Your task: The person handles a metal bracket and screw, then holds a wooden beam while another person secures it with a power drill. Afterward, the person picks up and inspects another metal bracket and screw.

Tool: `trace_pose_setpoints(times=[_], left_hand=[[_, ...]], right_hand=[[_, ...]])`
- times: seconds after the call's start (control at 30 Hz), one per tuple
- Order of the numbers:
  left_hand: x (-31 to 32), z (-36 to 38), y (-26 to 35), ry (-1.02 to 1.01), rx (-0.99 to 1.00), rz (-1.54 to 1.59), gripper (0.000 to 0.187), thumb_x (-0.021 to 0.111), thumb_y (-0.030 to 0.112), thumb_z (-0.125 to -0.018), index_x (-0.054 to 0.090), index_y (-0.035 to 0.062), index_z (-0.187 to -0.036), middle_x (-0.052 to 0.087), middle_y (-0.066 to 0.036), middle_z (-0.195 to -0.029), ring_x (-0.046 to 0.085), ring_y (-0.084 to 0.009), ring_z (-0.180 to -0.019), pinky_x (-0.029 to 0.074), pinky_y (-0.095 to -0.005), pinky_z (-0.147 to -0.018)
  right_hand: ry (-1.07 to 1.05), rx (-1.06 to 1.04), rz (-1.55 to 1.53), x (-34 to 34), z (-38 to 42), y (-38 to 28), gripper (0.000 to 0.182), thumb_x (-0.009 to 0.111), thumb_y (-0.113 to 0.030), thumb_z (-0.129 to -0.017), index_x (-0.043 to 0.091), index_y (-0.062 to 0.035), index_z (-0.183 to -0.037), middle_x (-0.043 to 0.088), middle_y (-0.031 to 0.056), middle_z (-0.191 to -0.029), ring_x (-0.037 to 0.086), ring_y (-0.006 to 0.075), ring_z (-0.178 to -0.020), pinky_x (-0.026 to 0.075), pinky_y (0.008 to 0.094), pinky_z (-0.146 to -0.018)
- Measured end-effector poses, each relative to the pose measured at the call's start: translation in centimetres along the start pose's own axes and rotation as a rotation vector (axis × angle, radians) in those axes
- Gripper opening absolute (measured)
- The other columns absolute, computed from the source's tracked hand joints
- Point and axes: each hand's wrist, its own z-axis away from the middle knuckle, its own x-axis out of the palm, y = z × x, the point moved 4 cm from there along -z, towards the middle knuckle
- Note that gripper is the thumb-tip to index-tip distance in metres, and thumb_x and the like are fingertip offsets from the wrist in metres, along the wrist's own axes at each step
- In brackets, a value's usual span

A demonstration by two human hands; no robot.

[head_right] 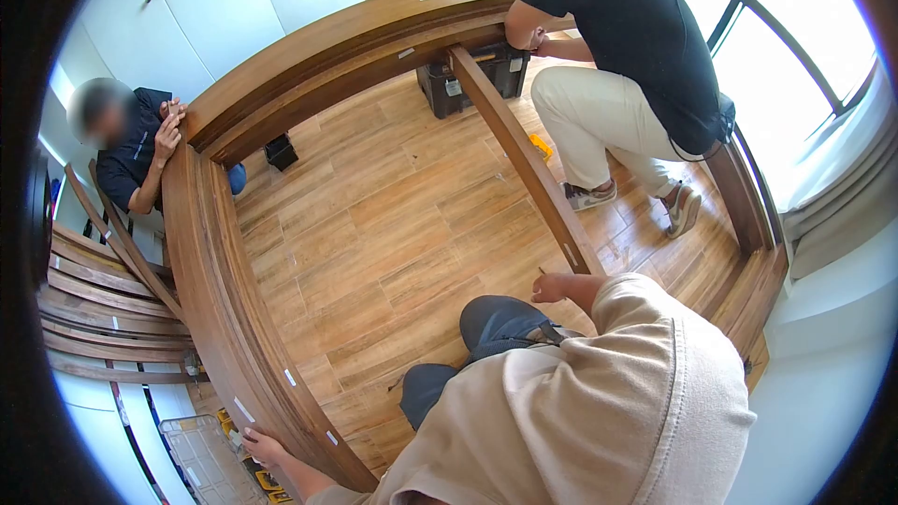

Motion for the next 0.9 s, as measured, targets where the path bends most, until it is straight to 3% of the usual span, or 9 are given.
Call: trace_pose_setpoints(times=[0.17, 0.9], left_hand=[[0.11, -0.09, -0.03, -0.002, -0.004, -0.008, 0.064, 0.027, 0.058, -0.089, 0.040, 0.0140, -0.134, 0.048, -0.009, -0.131, 0.046, -0.0317, -0.118, 0.031, -0.0481, -0.098], [0.06, -0.25, 0.04, -0.015, 0.002, -0.001, 0.063, 0.024, 0.058, -0.090, 0.042, 0.0133, -0.132, 0.049, -0.007, -0.130, 0.046, -0.0294, -0.117, 0.034, -0.0451, -0.096]], right_hand=[[-0.057, 0.036, 0.000, -0.89, 0.38, -0.75, 0.052, 0.055, -0.049, -0.080, 0.060, -0.0072, -0.110, 0.056, 0.0185, -0.117, 0.050, 0.0329, -0.112, 0.039, 0.0387, -0.096], [-0.064, 0.049, 0.000, -0.65, 0.74, -0.86, 0.053, 0.053, -0.049, -0.080, 0.060, -0.0069, -0.111, 0.055, 0.0178, -0.118, 0.050, 0.0325, -0.112, 0.039, 0.0385, -0.096]])
